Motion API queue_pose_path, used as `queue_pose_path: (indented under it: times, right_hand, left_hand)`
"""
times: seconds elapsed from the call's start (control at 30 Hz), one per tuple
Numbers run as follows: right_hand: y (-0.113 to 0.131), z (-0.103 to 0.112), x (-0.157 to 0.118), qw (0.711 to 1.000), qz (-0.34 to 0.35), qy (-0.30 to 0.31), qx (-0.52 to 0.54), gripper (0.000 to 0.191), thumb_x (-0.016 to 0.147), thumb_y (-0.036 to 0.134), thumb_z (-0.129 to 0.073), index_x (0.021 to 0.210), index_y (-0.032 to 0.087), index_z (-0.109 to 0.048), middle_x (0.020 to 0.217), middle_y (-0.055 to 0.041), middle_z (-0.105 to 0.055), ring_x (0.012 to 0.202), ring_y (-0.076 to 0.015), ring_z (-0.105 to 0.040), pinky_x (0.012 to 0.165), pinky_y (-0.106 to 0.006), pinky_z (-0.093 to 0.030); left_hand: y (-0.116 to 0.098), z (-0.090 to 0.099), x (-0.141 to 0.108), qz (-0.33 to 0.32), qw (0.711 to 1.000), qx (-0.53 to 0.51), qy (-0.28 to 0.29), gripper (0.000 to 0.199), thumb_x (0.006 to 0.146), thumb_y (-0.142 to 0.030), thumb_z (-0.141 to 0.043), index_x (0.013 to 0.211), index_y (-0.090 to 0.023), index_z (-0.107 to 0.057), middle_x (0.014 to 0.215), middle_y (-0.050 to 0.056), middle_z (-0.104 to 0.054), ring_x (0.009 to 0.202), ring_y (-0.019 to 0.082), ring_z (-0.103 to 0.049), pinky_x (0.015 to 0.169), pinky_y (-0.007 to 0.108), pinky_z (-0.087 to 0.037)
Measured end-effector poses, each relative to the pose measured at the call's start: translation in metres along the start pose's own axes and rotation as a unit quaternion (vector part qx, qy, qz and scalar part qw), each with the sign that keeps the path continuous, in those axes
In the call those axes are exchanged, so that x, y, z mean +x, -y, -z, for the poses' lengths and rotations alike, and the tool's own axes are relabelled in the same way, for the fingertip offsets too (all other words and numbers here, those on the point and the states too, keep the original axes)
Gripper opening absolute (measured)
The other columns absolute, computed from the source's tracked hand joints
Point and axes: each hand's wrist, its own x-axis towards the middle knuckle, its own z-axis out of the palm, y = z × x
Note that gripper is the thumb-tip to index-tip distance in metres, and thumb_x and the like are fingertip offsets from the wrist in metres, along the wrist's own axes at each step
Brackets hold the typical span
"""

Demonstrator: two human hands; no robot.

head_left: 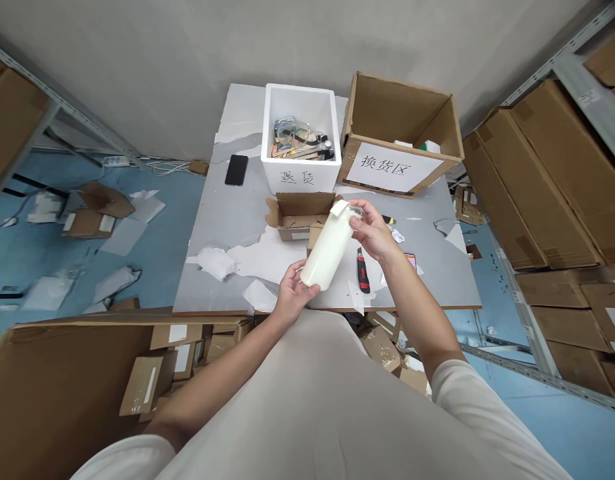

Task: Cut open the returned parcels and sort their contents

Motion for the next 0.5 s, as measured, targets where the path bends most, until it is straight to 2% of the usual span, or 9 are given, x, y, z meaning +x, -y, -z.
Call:
queue_pose_path:
  times: [0.2,0.33,0.4,0.5]
  right_hand:
    - [-0.002,0.003,0.000,1.000,0.001,0.004,0.005,0.050,0.065,0.051,-0.077,0.104,0.031,-0.054,0.106,0.0003,-0.060,0.085,-0.0146,-0.059,0.075,-0.030,-0.052]
    - [-0.002,0.008,-0.001,1.000,0.025,0.013,0.002,0.055,0.063,0.059,-0.075,0.106,0.031,-0.054,0.110,-0.0015,-0.059,0.092,-0.0178,-0.058,0.077,-0.032,-0.050]
    - [0.001,0.010,-0.002,0.999,0.045,0.013,-0.010,0.061,0.059,0.066,-0.073,0.105,0.030,-0.055,0.115,-0.0035,-0.058,0.101,-0.0215,-0.057,0.081,-0.035,-0.049]
    - [0.006,0.010,-0.003,0.996,0.079,0.026,-0.026,0.069,0.052,0.072,-0.074,0.101,0.028,-0.056,0.126,-0.0055,-0.054,0.114,-0.0266,-0.052,0.088,-0.039,-0.046]
  left_hand:
    - [-0.004,-0.005,-0.004,0.033,0.999,-0.008,-0.010,0.065,0.067,-0.041,-0.078,0.117,-0.024,-0.041,0.104,0.006,-0.066,0.094,0.021,-0.065,0.086,0.039,-0.051]
    - [-0.011,-0.009,-0.005,0.058,0.996,-0.068,-0.009,0.059,0.072,-0.048,-0.072,0.118,-0.024,-0.043,0.114,0.008,-0.063,0.098,0.022,-0.065,0.086,0.040,-0.051]
    - [-0.014,-0.010,-0.005,0.090,0.990,-0.111,0.001,0.056,0.077,-0.057,-0.063,0.119,-0.023,-0.046,0.119,0.010,-0.062,0.097,0.023,-0.065,0.084,0.040,-0.052]
    - [-0.017,-0.012,-0.004,0.161,0.976,-0.145,0.019,0.066,0.082,-0.069,-0.042,0.120,-0.017,-0.053,0.109,0.014,-0.067,0.085,0.023,-0.067,0.074,0.037,-0.053]
